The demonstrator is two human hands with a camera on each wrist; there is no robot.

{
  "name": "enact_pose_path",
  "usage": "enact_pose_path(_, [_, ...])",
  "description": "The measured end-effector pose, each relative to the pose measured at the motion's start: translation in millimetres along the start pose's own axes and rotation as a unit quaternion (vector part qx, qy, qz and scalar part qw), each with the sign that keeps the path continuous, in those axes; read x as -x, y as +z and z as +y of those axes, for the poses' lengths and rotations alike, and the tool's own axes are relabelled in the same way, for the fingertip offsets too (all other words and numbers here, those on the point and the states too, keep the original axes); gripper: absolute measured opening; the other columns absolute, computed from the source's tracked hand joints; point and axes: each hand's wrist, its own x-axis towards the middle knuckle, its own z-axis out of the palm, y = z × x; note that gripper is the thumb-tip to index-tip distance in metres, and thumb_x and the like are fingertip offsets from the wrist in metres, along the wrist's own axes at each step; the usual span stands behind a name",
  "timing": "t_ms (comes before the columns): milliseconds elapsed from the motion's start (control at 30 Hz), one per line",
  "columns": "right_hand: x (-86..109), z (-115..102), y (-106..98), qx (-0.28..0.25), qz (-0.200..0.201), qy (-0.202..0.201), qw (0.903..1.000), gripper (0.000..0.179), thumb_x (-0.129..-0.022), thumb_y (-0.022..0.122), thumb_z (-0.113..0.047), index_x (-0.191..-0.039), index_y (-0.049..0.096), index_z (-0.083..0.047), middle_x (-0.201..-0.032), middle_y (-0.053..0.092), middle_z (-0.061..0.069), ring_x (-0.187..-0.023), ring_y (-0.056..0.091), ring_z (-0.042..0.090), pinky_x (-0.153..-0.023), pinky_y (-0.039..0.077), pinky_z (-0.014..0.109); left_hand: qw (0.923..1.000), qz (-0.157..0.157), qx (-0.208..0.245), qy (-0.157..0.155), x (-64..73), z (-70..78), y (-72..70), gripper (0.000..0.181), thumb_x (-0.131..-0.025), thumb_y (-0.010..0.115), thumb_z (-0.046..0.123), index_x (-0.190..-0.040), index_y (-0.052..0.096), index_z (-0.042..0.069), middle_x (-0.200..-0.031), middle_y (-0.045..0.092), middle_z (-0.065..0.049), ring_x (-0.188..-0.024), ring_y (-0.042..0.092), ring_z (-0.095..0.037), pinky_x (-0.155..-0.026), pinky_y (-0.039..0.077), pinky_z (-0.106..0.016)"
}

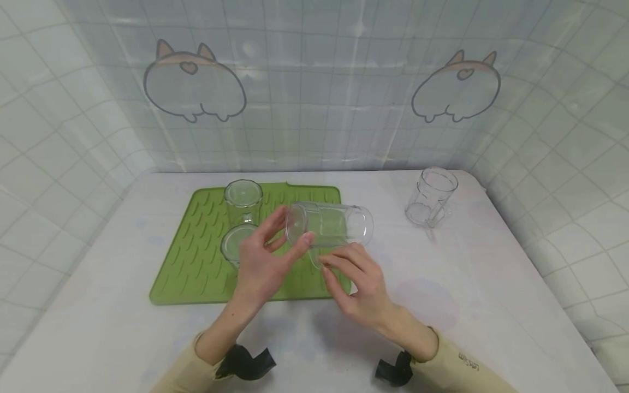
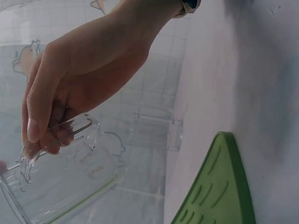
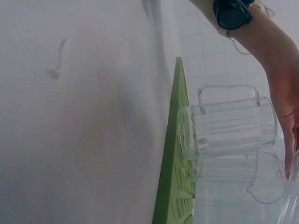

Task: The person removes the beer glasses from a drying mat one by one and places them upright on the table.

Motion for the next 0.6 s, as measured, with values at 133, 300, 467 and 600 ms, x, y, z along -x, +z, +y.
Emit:
enact_pose_path(133, [-1.8, -0.4, -1.0, -0.004, 0.013, 0.006, 0.9999, 0.017, -0.095, 0.06, -0.008, -0.099, 0.071, 0.006, -0.091, 0.067, 0.011, -0.08, 0.059, 0.022, -0.069, 0.052, 0.026, 0.9998, 0.014, 0.007, 0.008, -0.7, -0.1, -0.4, 0.074, -0.086, 0.08, 0.032, -0.147, 0.047, 0.006, -0.147, 0.053, -0.009, -0.132, 0.055, -0.024, -0.098, 0.055, -0.026])
enact_pose_path(300, [-3.0, -0.5, -2.6, 0.002, 0.031, 0.022, 0.9993, 0.017, -0.095, 0.06, -0.009, -0.097, 0.071, 0.004, -0.091, 0.067, 0.013, -0.082, 0.059, 0.024, -0.071, 0.053, 0.027, 0.9997, 0.019, 0.014, 0.012, -0.9, 0.7, -2.2, 0.074, -0.086, 0.08, 0.032, -0.147, 0.047, 0.006, -0.147, 0.053, -0.008, -0.132, 0.055, -0.024, -0.098, 0.055, -0.025])
enact_pose_path(467, [-3.7, -0.2, -5.4, 0.019, 0.055, 0.045, 0.9973, 0.015, -0.094, 0.061, -0.008, -0.095, 0.071, 0.004, -0.09, 0.066, 0.012, -0.083, 0.059, 0.025, -0.071, 0.052, 0.026, 0.9994, 0.02, 0.027, 0.008, -1.3, 1.4, -3.7, 0.072, -0.087, 0.079, 0.03, -0.148, 0.047, 0.008, -0.147, 0.053, -0.007, -0.132, 0.055, -0.022, -0.098, 0.055, -0.023])
enact_pose_path(600, [-4.1, 0.7, -8.1, 0.039, 0.071, 0.067, 0.9945, 0.013, -0.092, 0.063, -0.006, -0.094, 0.07, 0.004, -0.088, 0.065, 0.012, -0.083, 0.057, 0.025, -0.071, 0.051, 0.026, 0.9992, 0.022, 0.033, 0.01, -1.5, 2.3, -4.5, 0.071, -0.088, 0.078, 0.029, -0.148, 0.046, 0.006, -0.147, 0.052, -0.008, -0.133, 0.055, -0.022, -0.097, 0.054, -0.02])
